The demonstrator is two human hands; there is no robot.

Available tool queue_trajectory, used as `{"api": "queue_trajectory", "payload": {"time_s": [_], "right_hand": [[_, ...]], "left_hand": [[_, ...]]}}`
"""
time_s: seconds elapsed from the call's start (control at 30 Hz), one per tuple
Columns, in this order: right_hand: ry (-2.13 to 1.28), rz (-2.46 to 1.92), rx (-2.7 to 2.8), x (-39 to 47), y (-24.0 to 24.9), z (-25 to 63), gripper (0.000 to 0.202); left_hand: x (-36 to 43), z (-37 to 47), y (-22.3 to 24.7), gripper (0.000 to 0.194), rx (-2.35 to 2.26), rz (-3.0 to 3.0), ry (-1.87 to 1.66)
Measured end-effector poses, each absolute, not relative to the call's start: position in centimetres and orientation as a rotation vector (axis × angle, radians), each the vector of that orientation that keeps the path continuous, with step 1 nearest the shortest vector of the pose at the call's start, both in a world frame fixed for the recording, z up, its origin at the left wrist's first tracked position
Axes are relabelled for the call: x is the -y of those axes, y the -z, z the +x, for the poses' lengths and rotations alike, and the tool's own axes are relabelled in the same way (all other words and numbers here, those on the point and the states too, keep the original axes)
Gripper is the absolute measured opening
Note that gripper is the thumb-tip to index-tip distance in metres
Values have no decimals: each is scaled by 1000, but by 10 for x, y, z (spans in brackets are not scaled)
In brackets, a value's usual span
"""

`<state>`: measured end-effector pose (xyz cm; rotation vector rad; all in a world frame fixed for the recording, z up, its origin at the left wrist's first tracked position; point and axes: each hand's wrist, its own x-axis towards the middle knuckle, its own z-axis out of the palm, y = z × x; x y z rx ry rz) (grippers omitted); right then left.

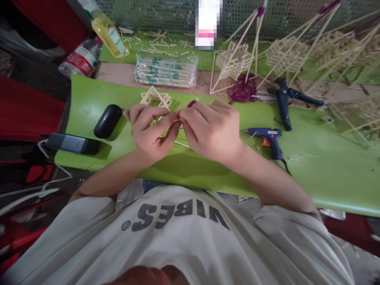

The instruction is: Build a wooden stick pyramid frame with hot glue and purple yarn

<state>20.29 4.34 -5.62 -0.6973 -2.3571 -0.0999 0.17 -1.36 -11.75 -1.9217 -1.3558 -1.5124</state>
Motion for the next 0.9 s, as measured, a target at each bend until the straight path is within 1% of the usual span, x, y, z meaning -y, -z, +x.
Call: {"api": "queue_trajectory", "payload": {"time_s": [0.13, 0.27, 0.4, 0.47, 0.6, 0.7, 0.9], "right_hand": [[114, -698, 2359, -44, 57, 203, 22], [97, -651, 2325, -45, 57, 203, 23], [41, -642, 2319, -45, 56, 202, 26], [36, -654, 2326, -44, 56, 201, 26], [93, -682, 2339, -43, 56, 200, 23], [160, -687, 2325, -42, 56, 200, 23], [195, -773, 2351, -39, 58, 202, 22]], "left_hand": [[18, 8, 115, 19, 1521, -1873, 1586], [20, 8, 112, 15, 1616, -1877, 1512], [20, 6, 110, 8, 1473, -1859, 1499], [20, 4, 110, 6, 1478, -1850, 1472], [19, 2, 106, 10, 1562, -1902, 1439], [17, 0, 98, 16, 1486, -1988, 1566], [12, -3, 96, 25, 1551, -2219, 1739]]}}
